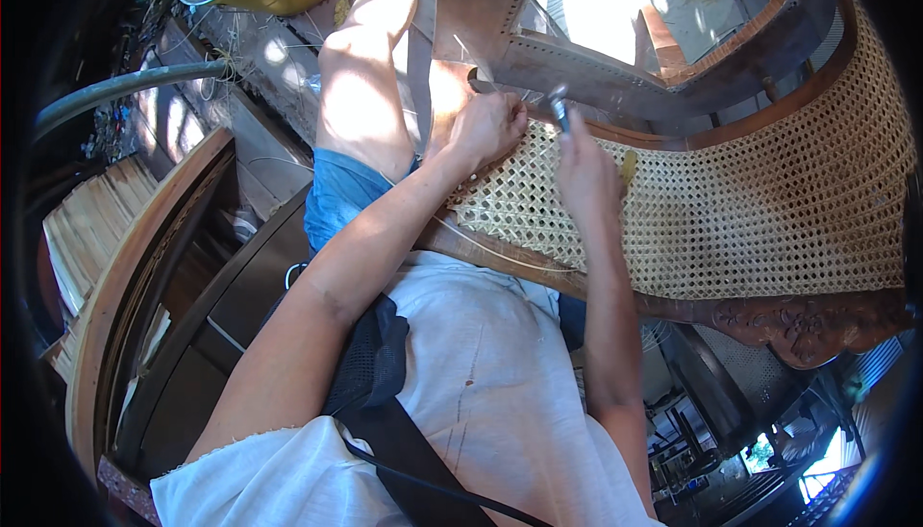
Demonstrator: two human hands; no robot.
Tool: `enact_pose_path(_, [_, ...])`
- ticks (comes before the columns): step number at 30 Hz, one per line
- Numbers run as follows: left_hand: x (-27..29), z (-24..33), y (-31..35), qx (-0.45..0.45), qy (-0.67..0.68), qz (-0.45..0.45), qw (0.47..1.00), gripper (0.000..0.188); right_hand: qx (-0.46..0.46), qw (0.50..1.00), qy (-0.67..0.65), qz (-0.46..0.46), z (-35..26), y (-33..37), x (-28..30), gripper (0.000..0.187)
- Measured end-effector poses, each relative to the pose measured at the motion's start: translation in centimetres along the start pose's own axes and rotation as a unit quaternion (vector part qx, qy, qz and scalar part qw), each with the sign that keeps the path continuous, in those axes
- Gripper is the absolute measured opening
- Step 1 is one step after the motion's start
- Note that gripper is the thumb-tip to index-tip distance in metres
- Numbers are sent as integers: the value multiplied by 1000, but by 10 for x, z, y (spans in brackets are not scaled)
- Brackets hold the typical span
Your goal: Repairing a wooden chair by installing or fixing cane webbing using tools and wooden strips.
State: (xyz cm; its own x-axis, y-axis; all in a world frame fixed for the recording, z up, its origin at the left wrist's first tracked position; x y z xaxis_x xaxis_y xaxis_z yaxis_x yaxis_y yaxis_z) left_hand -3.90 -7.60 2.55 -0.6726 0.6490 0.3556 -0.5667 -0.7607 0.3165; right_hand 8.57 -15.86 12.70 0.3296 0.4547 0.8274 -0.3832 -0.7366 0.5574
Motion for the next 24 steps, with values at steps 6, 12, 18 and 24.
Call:
enact_pose_path(6, [0, -2, 1, -3, 17, 2, 1000, 24, -38, 995, -36, 87, -4, 8, 10, 42])
enact_pose_path(12, [-3, -5, -1, -5, 22, 1, 1000, 26, 12, 992, -33, 125, -1, -4, 13, 42])
enact_pose_path(18, [0, -9, -5, -7, 6, -1, 1000, 26, 11, 1000, 17, -19, -7, 7, 18, 38])
enact_pose_path(24, [-2, -15, -10, 8, 46, -33, 998, 26, -30, 999, 35, 15, -1, 19, 4, 40])
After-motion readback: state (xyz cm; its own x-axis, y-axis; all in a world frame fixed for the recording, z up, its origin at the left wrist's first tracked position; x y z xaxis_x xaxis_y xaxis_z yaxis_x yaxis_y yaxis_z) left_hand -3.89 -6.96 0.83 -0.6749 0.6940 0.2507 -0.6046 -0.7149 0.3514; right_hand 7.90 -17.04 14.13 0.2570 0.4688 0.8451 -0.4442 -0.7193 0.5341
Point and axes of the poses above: each hand's wrist, its own y-axis away from the middle knuckle, its own x-axis out of the back of the hand, z = x × y, the point moved 3 cm from there along -y, towards the middle knuckle, and after that the axes turned 12 degrees about y, right-handed, at the moved point
